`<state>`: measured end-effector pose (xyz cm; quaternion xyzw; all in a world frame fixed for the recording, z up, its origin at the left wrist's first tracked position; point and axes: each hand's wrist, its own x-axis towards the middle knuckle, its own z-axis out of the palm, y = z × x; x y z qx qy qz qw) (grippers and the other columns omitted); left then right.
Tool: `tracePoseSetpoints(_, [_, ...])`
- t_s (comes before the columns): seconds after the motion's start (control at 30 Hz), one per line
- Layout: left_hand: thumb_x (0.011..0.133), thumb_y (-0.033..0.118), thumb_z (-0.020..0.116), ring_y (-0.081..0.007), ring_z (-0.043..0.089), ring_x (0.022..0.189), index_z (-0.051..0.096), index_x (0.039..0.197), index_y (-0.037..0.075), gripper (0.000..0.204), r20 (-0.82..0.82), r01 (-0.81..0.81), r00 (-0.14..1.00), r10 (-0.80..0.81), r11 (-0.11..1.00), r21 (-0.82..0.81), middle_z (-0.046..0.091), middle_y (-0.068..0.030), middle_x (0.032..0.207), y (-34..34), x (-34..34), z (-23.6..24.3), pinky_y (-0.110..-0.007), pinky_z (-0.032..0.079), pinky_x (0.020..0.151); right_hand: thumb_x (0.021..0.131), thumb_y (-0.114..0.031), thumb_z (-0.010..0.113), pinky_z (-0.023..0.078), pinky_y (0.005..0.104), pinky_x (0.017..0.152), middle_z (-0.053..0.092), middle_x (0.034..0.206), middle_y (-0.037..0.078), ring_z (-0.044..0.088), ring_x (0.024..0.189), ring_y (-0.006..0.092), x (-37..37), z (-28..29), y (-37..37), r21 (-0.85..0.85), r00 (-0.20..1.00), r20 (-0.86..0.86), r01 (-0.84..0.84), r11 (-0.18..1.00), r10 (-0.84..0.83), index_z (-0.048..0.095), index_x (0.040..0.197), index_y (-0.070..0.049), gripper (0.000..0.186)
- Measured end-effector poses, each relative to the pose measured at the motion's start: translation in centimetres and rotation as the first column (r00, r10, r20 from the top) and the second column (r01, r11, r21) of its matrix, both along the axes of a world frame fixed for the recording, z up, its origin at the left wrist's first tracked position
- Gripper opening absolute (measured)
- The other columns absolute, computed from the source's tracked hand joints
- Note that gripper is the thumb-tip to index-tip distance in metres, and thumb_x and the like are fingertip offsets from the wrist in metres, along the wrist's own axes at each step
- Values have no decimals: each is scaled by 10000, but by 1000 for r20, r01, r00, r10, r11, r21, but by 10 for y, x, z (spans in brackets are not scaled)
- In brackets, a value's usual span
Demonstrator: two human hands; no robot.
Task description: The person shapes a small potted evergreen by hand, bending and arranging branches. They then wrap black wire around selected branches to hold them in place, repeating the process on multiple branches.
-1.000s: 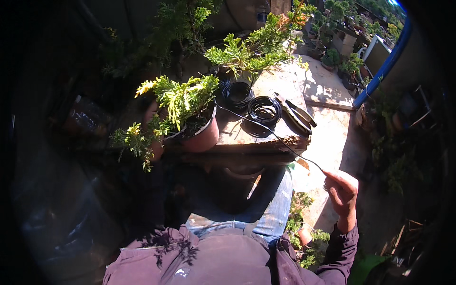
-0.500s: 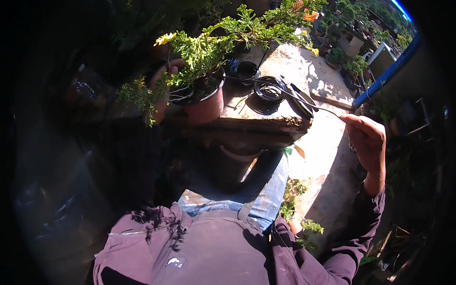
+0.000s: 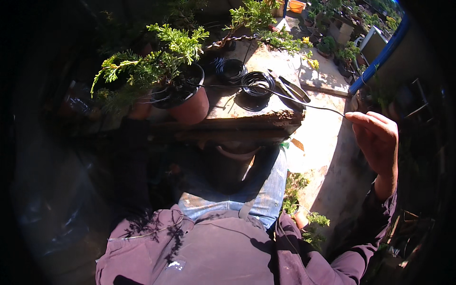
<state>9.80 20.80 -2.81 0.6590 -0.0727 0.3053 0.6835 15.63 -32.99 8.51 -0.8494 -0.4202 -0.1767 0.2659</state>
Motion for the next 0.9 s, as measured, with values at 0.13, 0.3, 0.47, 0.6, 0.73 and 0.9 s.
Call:
tracePoseSetpoints(0.13, [1012,325,616,-144,615,1106,654,1208,24,361,3,0,1000,0,1000,7,682,-73,1189,2,5,-3,-301,492,966,831,112,682,474,234,603,712,874,101,625,670,144,-9,15,1,-77,999,48,30,997,-26,735,1024,7,226])
tracePoseSetpoints(0.3, [1009,327,620,-149,616,1109,653,1208,23,365,4,2,1000,-2,1000,10,681,-77,1191,1,4,-4,-305,491,972,764,124,726,328,259,485,515,632,44,449,529,127,-37,30,18,-20,989,146,37,999,-33,747,1016,-28,295])
tracePoseSetpoints(0.47, [1006,328,623,-153,617,1111,653,1209,21,370,13,31,999,-31,999,7,681,-81,1192,-3,12,-6,-309,491,977,722,133,736,289,291,487,391,606,44,387,518,151,-61,37,35,-94,970,231,98,991,-74,751,1023,-41,349])
tracePoseSetpoints(0.6, [1003,330,626,-157,618,1113,652,1210,20,373,24,95,995,-95,995,6,681,-84,1194,-8,32,-9,-312,491,981,741,121,734,280,295,487,374,606,39,371,516,154,-73,34,39,-76,966,229,142,987,-122,753,1033,-44,336])
tracePoseSetpoints(0.73, [1001,331,629,-160,619,1114,652,1210,19,377,28,133,991,-133,991,18,680,-88,1195,-7,45,-12,-315,491,985,752,131,719,259,284,484,349,596,31,338,512,160,-86,34,39,-137,962,267,100,986,-61,742,1098,-50,391])
tracePoseSetpoints(0.9, [998,332,632,-165,620,1117,651,1211,17,381,35,158,987,-159,987,32,680,-92,1197,-3,51,-17,-319,490,990,757,132,711,258,294,482,351,600,32,337,507,163,-91,31,41,-142,970,236,101,985,-66,737,1103,-35,385])
